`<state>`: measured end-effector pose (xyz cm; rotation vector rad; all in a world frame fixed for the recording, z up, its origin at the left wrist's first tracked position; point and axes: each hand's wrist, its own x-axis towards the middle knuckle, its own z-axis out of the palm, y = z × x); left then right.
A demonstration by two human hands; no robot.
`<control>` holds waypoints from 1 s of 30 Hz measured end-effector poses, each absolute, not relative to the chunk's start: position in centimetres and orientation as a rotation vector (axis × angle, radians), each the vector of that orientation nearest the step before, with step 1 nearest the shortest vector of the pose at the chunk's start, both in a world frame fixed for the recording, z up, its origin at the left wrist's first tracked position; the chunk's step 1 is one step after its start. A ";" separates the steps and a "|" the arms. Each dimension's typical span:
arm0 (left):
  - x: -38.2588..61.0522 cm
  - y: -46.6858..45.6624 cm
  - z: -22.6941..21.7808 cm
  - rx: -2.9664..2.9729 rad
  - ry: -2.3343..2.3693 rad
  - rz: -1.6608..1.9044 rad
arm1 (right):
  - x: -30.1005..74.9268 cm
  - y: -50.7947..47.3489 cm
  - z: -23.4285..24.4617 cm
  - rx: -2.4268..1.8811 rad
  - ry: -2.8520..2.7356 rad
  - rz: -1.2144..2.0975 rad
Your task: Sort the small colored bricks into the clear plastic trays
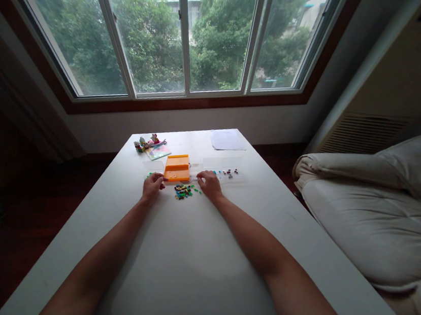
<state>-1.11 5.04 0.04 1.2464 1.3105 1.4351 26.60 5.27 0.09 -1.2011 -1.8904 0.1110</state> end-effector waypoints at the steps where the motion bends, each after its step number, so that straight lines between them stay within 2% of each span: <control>1: -1.1 5.1 0.2 1.225 1.310 1.434 | 26.6 5.3 0.1 -1.203 -1.890 0.112; 6: -0.6 4.9 0.8 1.182 1.249 1.319 | 26.6 5.4 0.0 -1.203 -1.889 0.110; 15: -0.7 5.1 0.1 1.516 1.337 1.260 | 26.6 5.4 0.1 -1.193 -1.888 0.139; 19: -1.5 4.3 0.6 1.891 1.407 1.038 | 26.6 5.4 0.0 -1.191 -1.883 0.146; 23: -1.5 2.7 1.6 2.243 1.255 0.792 | 26.6 5.4 0.0 -1.176 -1.881 0.149; 30: -0.6 1.5 2.5 2.452 1.235 0.660 | 26.7 5.3 0.0 -1.180 -1.883 0.160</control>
